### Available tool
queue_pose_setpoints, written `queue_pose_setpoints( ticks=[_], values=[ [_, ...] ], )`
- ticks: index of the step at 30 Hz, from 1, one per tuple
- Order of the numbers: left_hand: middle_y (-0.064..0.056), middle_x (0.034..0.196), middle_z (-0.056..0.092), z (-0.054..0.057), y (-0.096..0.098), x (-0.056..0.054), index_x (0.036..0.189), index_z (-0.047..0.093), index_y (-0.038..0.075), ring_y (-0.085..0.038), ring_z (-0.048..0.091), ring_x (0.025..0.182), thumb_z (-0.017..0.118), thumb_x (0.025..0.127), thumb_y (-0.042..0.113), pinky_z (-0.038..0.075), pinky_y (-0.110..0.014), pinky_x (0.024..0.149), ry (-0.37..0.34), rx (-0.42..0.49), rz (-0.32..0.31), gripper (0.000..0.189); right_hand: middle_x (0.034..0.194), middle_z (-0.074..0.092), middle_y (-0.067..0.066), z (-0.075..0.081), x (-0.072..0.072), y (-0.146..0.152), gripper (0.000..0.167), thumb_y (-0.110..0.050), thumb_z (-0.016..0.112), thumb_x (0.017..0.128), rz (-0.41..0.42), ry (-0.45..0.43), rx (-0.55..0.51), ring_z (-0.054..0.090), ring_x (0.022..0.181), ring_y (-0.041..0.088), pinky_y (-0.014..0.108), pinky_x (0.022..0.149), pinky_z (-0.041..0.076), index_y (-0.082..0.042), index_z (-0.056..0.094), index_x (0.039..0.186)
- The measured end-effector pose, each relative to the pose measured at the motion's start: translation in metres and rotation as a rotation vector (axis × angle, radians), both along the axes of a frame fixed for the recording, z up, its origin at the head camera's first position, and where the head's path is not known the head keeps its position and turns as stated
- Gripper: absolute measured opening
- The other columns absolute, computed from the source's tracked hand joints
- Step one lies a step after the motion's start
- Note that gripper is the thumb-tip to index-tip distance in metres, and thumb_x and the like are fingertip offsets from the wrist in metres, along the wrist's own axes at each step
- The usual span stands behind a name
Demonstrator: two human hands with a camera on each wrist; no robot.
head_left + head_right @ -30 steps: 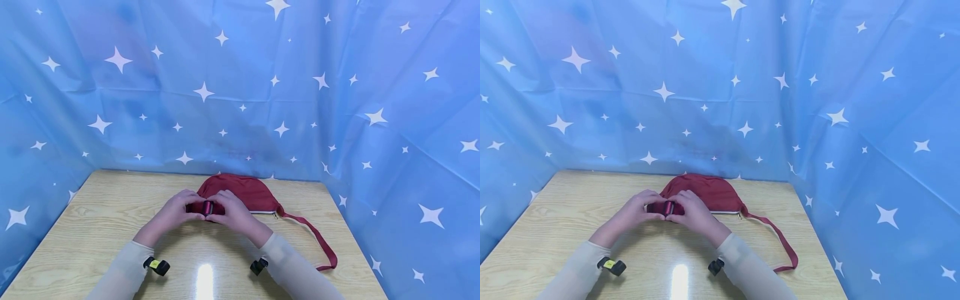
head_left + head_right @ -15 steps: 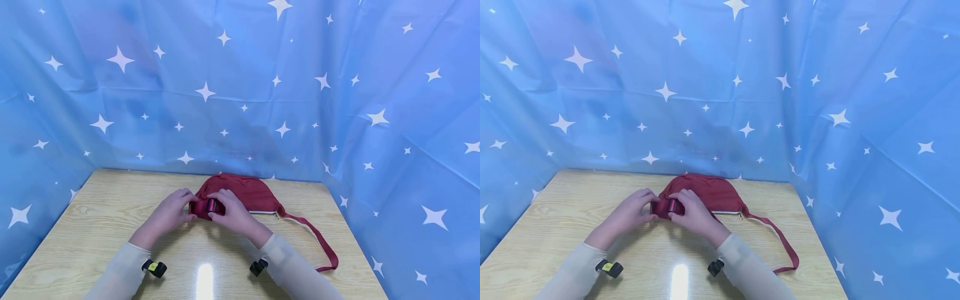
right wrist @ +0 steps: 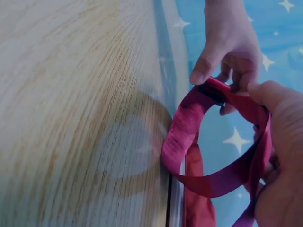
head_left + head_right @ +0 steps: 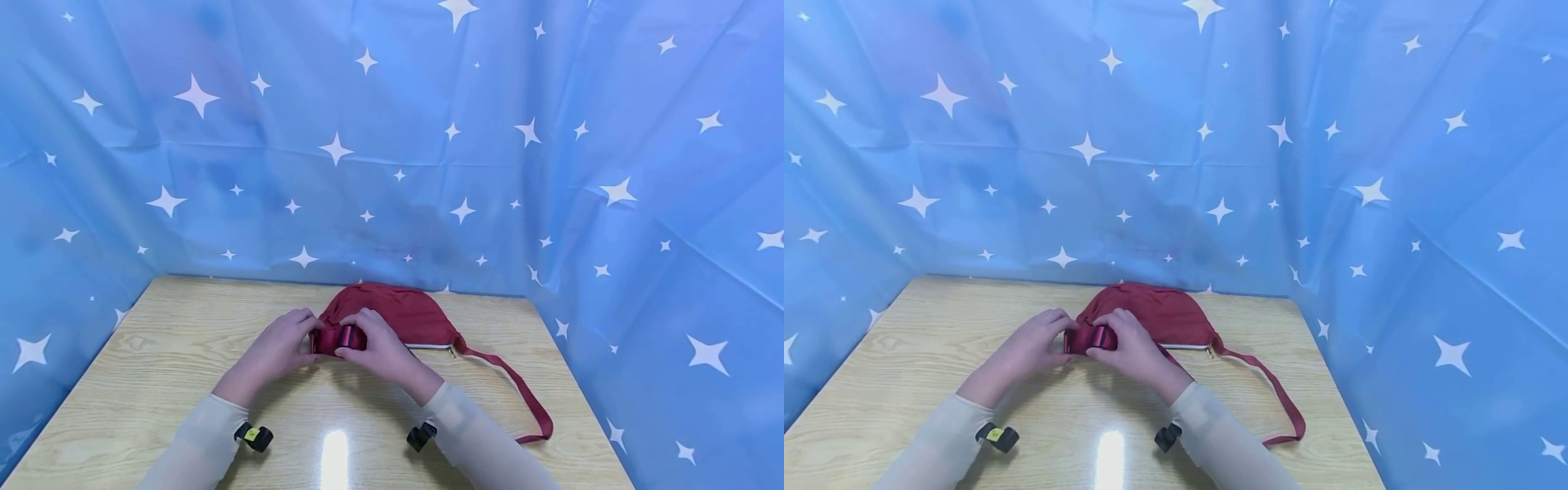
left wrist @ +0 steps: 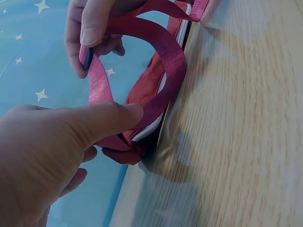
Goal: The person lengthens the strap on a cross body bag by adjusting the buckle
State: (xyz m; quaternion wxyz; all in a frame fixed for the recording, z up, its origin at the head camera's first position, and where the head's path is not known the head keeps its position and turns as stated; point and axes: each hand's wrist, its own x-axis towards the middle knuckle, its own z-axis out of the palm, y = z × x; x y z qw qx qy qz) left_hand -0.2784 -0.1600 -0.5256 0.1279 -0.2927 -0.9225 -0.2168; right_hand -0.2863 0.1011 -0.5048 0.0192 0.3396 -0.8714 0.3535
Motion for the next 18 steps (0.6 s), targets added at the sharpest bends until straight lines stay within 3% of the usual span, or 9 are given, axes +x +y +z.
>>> queue_pose_setpoints(
  ticks=[10, 18],
  values=[
    [0.001, 0.107, 0.062, 0.003, -0.004, -0.001, 0.121, 0.079, 0.01, -0.02, 0.06, 0.099, 0.103, 0.078, 0.018, 0.057, -0.041, 0.084, 0.1, 0.01, 0.014, 0.049, 0.124, 0.065, -0.004, 0.006, 0.0, 0.005, 0.047, -0.027, 0.087, 0.098, -0.035, 0.119, 0.091, 0.056, 0.114, 0.014, 0.032, 0.092, 0.057, -0.01, 0.069, 0.138],
    [0.003, 0.111, 0.065, 0.006, -0.016, -0.003, 0.126, 0.08, 0.01, -0.021, 0.062, 0.102, 0.101, 0.08, 0.02, 0.057, -0.043, 0.089, 0.075, 0.013, -0.004, 0.052, 0.126, 0.07, -0.002, 0.005, 0.004, 0.021, 0.048, -0.026, 0.085, 0.099, -0.11, 0.079, 0.107, 0.062, 0.112, 0.016, 0.037, 0.092, 0.059, -0.012, 0.068, 0.141]
  ],
)
